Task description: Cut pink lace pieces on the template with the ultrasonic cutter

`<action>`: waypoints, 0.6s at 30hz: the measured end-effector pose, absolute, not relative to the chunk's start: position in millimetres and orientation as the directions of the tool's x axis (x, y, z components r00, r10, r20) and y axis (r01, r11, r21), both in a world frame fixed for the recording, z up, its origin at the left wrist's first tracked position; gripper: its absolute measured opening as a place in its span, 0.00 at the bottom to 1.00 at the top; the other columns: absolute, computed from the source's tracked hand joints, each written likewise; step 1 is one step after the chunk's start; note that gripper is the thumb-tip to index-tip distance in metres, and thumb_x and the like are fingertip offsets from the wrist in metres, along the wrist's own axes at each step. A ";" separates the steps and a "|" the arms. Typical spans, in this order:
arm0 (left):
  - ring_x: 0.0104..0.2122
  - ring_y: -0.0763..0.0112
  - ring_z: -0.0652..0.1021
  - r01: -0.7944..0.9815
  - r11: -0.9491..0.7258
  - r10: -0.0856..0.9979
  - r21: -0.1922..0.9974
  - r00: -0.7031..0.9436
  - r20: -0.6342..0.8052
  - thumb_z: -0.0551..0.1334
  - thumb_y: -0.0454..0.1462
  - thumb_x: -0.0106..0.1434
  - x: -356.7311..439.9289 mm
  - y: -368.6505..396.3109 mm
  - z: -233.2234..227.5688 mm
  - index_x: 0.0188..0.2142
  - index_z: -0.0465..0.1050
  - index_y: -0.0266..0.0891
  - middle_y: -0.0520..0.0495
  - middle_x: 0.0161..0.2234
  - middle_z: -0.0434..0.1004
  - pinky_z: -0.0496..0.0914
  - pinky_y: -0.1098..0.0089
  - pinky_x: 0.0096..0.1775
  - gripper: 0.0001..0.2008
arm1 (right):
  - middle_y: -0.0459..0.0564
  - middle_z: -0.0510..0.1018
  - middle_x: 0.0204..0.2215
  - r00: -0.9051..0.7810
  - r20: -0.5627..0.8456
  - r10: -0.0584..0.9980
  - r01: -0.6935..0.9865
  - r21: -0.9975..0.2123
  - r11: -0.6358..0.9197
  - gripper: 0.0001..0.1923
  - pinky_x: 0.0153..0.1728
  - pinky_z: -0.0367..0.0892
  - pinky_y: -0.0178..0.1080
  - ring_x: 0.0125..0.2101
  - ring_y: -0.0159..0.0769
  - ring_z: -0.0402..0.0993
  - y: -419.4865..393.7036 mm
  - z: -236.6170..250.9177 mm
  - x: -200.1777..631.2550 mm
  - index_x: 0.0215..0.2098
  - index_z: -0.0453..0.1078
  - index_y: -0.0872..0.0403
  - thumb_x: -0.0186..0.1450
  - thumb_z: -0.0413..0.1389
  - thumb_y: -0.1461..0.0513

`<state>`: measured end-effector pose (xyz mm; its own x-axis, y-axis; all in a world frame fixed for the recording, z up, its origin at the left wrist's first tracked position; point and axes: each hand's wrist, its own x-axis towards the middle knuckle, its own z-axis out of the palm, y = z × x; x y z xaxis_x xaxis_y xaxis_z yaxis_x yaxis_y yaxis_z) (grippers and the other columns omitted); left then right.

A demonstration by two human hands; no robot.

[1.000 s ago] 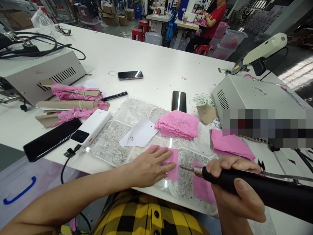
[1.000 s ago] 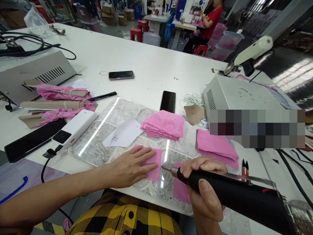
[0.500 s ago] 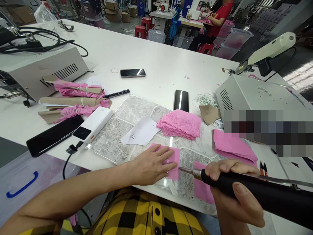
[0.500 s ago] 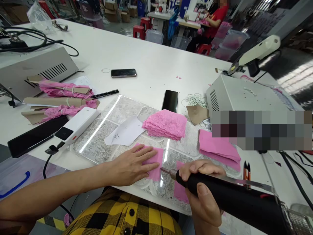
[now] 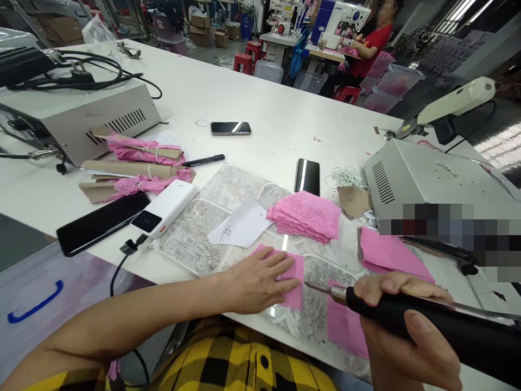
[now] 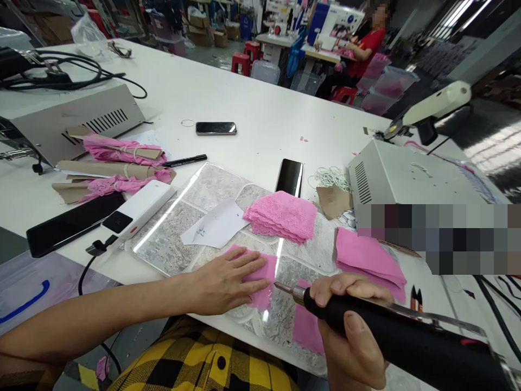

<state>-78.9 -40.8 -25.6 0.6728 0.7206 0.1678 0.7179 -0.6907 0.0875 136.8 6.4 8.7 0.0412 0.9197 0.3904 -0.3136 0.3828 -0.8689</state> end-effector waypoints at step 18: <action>0.61 0.59 0.66 0.767 -0.602 0.772 0.221 0.488 0.407 0.56 0.43 0.70 -119.5 -96.4 -44.2 0.57 0.68 0.36 0.43 0.59 0.69 0.50 0.54 0.66 0.20 | 0.43 0.68 0.24 0.120 0.409 0.905 -0.228 -0.876 0.426 0.06 0.17 0.64 0.39 0.17 0.30 0.66 26.3 7.6 119.8 0.26 0.65 0.54 0.48 0.53 0.63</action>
